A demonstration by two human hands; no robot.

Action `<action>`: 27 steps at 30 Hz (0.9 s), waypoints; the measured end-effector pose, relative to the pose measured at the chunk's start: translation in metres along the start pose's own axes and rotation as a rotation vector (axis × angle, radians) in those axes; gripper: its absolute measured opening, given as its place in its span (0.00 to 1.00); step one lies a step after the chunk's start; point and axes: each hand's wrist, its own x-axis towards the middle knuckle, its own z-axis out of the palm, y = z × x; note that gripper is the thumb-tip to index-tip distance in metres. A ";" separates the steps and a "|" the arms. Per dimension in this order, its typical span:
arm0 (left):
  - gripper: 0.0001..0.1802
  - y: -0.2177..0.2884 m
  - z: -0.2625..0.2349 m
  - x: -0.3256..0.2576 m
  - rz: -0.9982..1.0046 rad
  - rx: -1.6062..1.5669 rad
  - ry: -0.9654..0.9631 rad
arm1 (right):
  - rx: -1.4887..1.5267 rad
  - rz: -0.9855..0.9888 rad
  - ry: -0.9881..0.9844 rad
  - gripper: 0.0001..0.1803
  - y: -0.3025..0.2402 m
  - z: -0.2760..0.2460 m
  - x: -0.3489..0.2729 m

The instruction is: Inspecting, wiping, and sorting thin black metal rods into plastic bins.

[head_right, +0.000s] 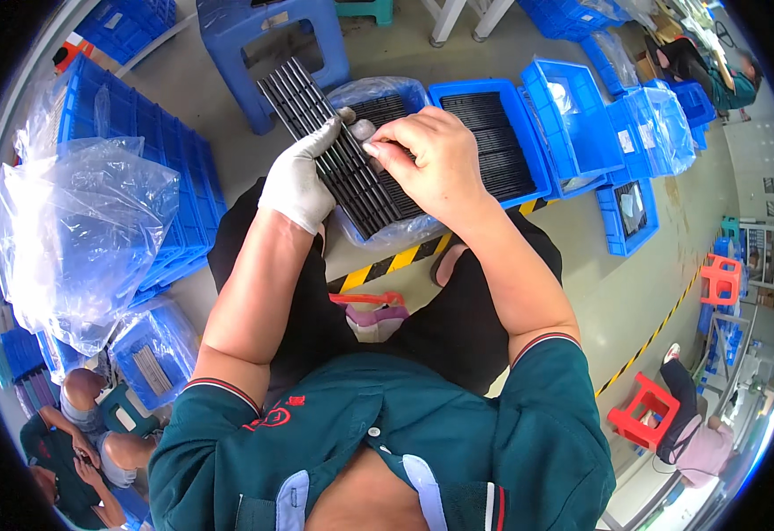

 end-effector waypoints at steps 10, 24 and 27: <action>0.11 -0.004 -0.006 0.007 0.057 0.038 -0.007 | -0.213 -0.188 0.028 0.06 -0.007 0.003 0.002; 0.10 -0.005 -0.005 0.004 0.089 0.062 0.053 | -0.139 -0.176 0.108 0.07 -0.012 0.011 0.002; 0.10 -0.007 -0.006 0.005 0.071 0.056 0.057 | -0.040 -0.095 0.100 0.07 -0.007 0.014 0.002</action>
